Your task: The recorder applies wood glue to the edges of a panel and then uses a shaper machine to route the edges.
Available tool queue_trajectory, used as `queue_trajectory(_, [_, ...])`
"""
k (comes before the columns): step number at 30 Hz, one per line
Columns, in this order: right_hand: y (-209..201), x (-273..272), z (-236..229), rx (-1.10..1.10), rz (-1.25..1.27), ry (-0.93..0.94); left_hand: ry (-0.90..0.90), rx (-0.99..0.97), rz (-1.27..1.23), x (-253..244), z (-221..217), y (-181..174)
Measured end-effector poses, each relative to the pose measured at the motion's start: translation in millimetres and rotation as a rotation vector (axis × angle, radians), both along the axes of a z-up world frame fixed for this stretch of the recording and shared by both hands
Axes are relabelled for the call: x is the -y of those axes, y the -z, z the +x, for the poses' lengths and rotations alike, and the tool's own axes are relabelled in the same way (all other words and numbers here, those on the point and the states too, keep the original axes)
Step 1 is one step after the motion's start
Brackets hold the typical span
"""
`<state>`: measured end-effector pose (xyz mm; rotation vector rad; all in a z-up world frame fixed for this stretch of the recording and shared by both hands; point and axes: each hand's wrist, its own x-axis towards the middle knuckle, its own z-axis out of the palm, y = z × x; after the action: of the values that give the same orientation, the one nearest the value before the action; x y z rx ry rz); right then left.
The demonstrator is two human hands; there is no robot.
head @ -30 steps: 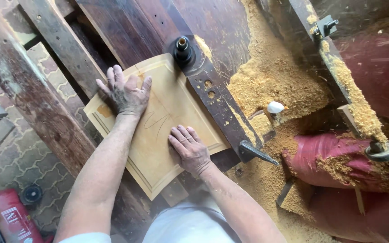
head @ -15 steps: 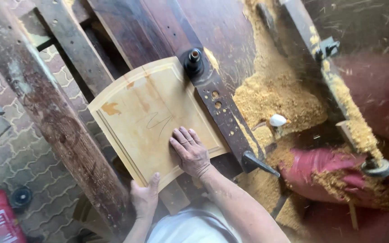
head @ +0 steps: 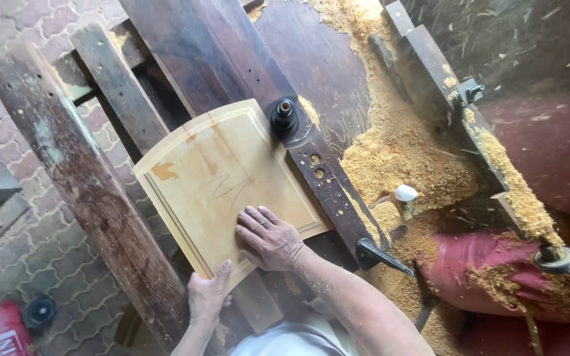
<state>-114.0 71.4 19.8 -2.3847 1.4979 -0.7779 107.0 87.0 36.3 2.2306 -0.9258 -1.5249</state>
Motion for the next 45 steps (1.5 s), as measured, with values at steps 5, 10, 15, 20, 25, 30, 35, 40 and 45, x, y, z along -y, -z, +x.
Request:
queue_trajectory(5, [2, 12, 0, 0.024, 0.038, 0.019, 0.032, 0.034, 0.03, 15, -1, 1])
queue_trajectory(10, [6, 27, 0, 0.05, 0.052, 0.036, 0.033, 0.018, -0.023, 28, 1, 4])
queue_trajectory(15, [8, 45, 3, 0.056, 0.05, 0.048, 0.075, 0.026, -0.045, 45, 0, 0])
queue_trajectory(20, [14, 59, 4, 0.059, 0.039, 0.046, 0.074, -0.008, -0.081, 58, 3, 6])
queue_trajectory(25, [13, 71, 5, 0.05, 0.037, 0.044, 0.041, 0.013, -0.081, 66, 7, 16])
queue_trajectory(30, [12, 83, 6, 0.031, 0.035, 0.052, 0.057, 0.081, -0.083, 75, 16, 30])
queue_trajectory(35, [10, 93, 9, 0.023, 0.04, 0.054, 0.047, 0.054, -0.113, 87, 11, 21])
queue_trajectory(40, [10, 107, 9, 0.021, 0.039, 0.056, 0.036, 0.043, -0.109, 100, 11, 22])
queue_trajectory(45, [11, 121, 10, 0.03, 0.024, 0.029, 0.076, 0.11, -0.116, 110, 17, 30])
